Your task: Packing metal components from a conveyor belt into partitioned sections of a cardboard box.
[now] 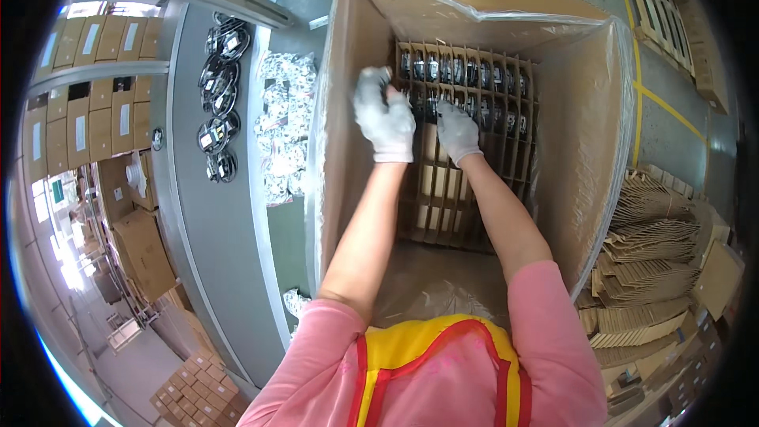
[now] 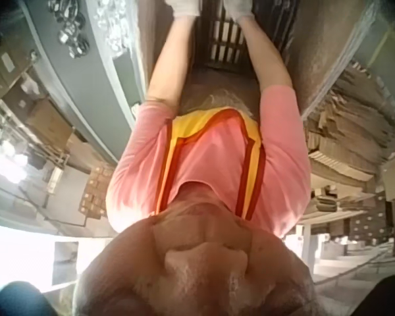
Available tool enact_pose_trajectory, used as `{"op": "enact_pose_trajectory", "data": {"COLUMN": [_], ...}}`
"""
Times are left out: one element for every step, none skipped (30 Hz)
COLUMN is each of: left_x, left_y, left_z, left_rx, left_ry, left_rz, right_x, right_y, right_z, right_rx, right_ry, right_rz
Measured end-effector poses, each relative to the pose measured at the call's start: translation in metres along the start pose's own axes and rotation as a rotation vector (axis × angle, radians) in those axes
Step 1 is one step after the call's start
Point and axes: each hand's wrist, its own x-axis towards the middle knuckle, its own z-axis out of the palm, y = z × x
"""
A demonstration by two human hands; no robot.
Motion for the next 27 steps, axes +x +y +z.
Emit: {"op": "enact_pose_trajectory", "data": {"left_x": [0.019,0.034,0.048,0.057,0.057,0.058,0.057,0.054,0.046,0.036,0.024,0.010,-0.007,-0.025,-0.043,-0.064,-0.081,-0.087,-0.091,-0.101,-0.112,-0.125,-0.132,-0.120,-0.113,-0.107,-0.101], "left_y": [0.018,0.032,0.041,0.051,0.053,0.057,0.060,0.062,0.052,0.043,0.036,0.036,0.035,0.034,0.032,0.026,0.022,0.028,0.033,0.029,0.019,0.009,0.006,0.011,0.007,0.004,0.002], "left_z": [-0.015,-0.027,-0.037,-0.053,-0.068,-0.078,-0.087,-0.102,-0.118,-0.124,-0.139,-0.156,-0.178,-0.204,-0.226,-0.244,-0.260,-0.273,-0.286,-0.294,-0.291,-0.285,-0.281,-0.283,-0.275,-0.267,-0.258], "left_rx": [-0.032,-0.031,-0.028,0.166,0.173,0.247,0.317,0.218,0.204,0.164,0.147,0.146,0.144,0.109,0.065,0.010,-0.046,-0.100,-0.157,-0.250,-0.258,-0.378,-0.496,-0.451,-0.452,-0.520,-0.589], "left_ry": [0.057,0.106,0.163,0.112,0.128,-0.002,-0.134,-0.239,-0.258,-0.294,-0.343,-0.469,-0.588,-0.643,-0.701,-0.685,-0.672,-0.727,-0.783,-0.828,-0.808,-0.765,-0.721,-0.737,-0.718,-0.725,-0.730], "left_rz": [0.065,0.156,0.249,0.346,0.344,0.248,0.150,0.048,0.058,0.079,0.123,0.021,-0.092,-0.198,-0.300,-0.310,-0.315,-0.371,-0.425,-0.457,-0.466,-0.441,-0.411,-0.401,-0.404,-0.457,-0.503], "right_x": [-0.004,-0.006,-0.009,-0.020,-0.035,-0.052,-0.073,-0.097,-0.135,-0.171,-0.210,-0.233,-0.231,-0.228,-0.227,-0.229,-0.232,-0.234,-0.238,-0.244,-0.248,-0.247,-0.244,-0.238,-0.229,-0.218,-0.204], "right_y": [-0.008,-0.013,-0.024,-0.035,-0.052,-0.063,-0.070,-0.083,-0.114,-0.117,-0.137,-0.157,-0.177,-0.200,-0.213,-0.226,-0.238,-0.247,-0.250,-0.252,-0.255,-0.254,-0.251,-0.251,-0.253,-0.261,-0.264], "right_z": [-0.004,-0.003,-0.008,-0.012,-0.016,-0.013,-0.001,0.008,0.002,0.015,0.015,0.010,-0.015,-0.046,-0.065,-0.081,-0.093,-0.103,-0.102,-0.102,-0.099,-0.096,-0.094,-0.094,-0.098,-0.110,-0.119], "right_rx": [0.001,0.004,0.000,-0.048,-0.093,-0.071,-0.140,-0.203,-0.152,-0.009,0.451,0.902,0.749,0.590,0.567,0.557,0.552,0.445,0.431,0.206,-0.017,-0.028,-0.039,-0.047,-0.054,-0.177,-0.302], "right_ry": [-0.091,-0.034,-0.032,0.025,0.078,-0.025,-0.134,-0.248,-0.269,-0.545,-0.577,-0.590,-0.698,-0.807,-0.827,-0.722,-0.611,-0.537,-0.554,-0.536,-0.513,-0.525,-0.529,-0.531,-0.537,-0.589,-0.630], "right_rz": [0.086,0.111,0.096,-0.003,-0.107,-0.187,-0.358,-0.541,-0.571,-0.521,-0.338,-0.135,-0.159,-0.194,-0.213,-0.369,-0.521,-0.602,-0.617,-0.660,-0.698,-0.713,-0.725,-0.737,-0.753,-0.708,-0.664]}}
